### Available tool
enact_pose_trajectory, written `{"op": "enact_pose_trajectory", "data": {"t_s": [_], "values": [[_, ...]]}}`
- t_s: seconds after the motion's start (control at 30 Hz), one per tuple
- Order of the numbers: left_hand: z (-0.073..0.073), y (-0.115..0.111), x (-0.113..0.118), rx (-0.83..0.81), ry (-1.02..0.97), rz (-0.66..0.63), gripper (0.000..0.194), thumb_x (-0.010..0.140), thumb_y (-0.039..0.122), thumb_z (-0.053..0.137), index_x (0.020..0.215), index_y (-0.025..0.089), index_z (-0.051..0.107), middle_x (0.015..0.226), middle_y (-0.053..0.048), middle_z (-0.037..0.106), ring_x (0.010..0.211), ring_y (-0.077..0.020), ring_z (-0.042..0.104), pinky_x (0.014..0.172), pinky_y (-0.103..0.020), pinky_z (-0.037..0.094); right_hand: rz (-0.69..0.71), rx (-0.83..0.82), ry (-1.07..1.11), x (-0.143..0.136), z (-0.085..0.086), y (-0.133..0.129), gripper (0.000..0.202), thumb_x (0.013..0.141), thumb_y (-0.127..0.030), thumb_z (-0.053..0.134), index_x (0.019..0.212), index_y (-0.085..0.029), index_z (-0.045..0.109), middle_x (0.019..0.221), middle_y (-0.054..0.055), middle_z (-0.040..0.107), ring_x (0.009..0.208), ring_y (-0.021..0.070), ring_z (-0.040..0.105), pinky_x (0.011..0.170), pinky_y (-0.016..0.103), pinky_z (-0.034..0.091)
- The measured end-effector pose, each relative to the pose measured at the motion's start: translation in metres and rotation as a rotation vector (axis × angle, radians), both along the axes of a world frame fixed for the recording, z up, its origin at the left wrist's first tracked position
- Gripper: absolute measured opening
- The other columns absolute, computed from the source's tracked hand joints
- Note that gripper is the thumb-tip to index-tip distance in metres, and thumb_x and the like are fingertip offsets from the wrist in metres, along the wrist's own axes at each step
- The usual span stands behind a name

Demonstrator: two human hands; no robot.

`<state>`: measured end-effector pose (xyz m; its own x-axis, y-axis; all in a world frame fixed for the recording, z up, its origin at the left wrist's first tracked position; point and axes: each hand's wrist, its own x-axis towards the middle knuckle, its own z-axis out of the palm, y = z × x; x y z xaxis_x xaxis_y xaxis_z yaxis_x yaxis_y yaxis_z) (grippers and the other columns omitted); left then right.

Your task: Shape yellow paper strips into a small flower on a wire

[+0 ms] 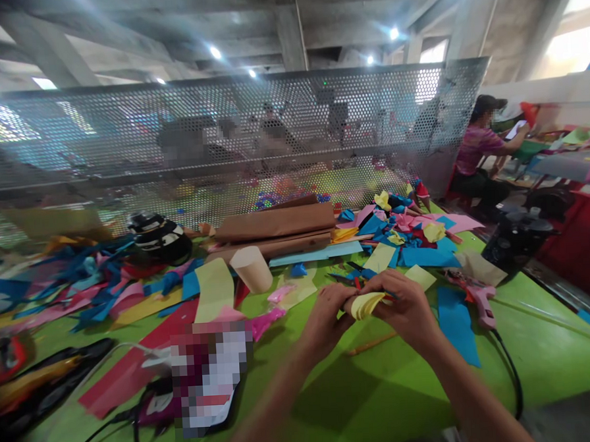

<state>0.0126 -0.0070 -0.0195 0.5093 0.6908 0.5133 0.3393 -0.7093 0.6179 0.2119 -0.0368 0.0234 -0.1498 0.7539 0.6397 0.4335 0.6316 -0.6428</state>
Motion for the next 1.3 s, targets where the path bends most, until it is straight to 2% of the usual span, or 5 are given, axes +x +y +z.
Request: {"op": "enact_pose_trajectory", "data": {"t_s": [0.13, 0.23, 0.7, 0.9, 1.3], "values": [[0.002, -0.001, 0.001, -0.385, -0.233, -0.222, 0.035, 0.096, 0.043, 0.059, 0.121, 0.018, 0.057, 0.113, -0.009, 0.064, 0.104, -0.0223, 0.058, 0.091, -0.032, 0.044, -0.111, -0.145, 0.070, -0.003, -0.008, 0.009, 0.009, 0.073, -0.012, 0.064, 0.071, -0.020, 0.067, 0.072, 0.002, 0.067, 0.065, 0.0190, 0.062, 0.061, 0.029, 0.047], [0.003, 0.000, 0.000, -0.512, -0.313, -0.278, 0.038, 0.098, 0.049, 0.053, 0.120, 0.018, 0.056, 0.112, -0.008, 0.062, 0.106, -0.0213, 0.056, 0.094, -0.031, 0.043, -0.110, -0.227, 0.123, -0.006, -0.013, 0.013, 0.008, 0.072, -0.015, 0.062, 0.073, -0.019, 0.069, 0.072, 0.002, 0.068, 0.066, 0.0188, 0.063, 0.063, 0.029, 0.049], [-0.012, 0.008, 0.004, -0.653, -0.472, -0.183, 0.052, 0.091, 0.066, 0.055, 0.107, 0.017, 0.066, 0.094, -0.004, 0.057, 0.085, -0.0156, 0.049, 0.085, -0.030, 0.044, -0.044, -0.251, 0.147, -0.016, -0.014, 0.013, 0.008, 0.079, -0.020, 0.061, 0.077, -0.019, 0.069, 0.075, 0.003, 0.070, 0.069, 0.0199, 0.064, 0.062, 0.030, 0.050], [-0.022, 0.013, 0.002, -0.731, -0.485, -0.096, 0.056, 0.091, 0.066, 0.054, 0.120, 0.020, 0.066, 0.101, -0.005, 0.060, 0.091, -0.0167, 0.052, 0.089, -0.032, 0.046, -0.143, -0.176, 0.064, -0.008, -0.011, 0.012, 0.023, 0.095, -0.037, 0.061, 0.103, -0.021, 0.074, 0.096, 0.007, 0.076, 0.086, 0.0238, 0.069, 0.077, 0.034, 0.052], [-0.023, 0.015, 0.005, -0.769, -0.531, -0.062, 0.061, 0.086, 0.071, 0.057, 0.117, 0.019, 0.067, 0.093, -0.003, 0.058, 0.084, -0.0143, 0.049, 0.084, -0.029, 0.045, -0.035, -0.064, 0.058, -0.019, -0.011, 0.013, 0.011, 0.091, -0.029, 0.069, 0.087, -0.020, 0.075, 0.082, 0.004, 0.064, 0.075, 0.0186, 0.063, 0.066, 0.029, 0.051]]}}
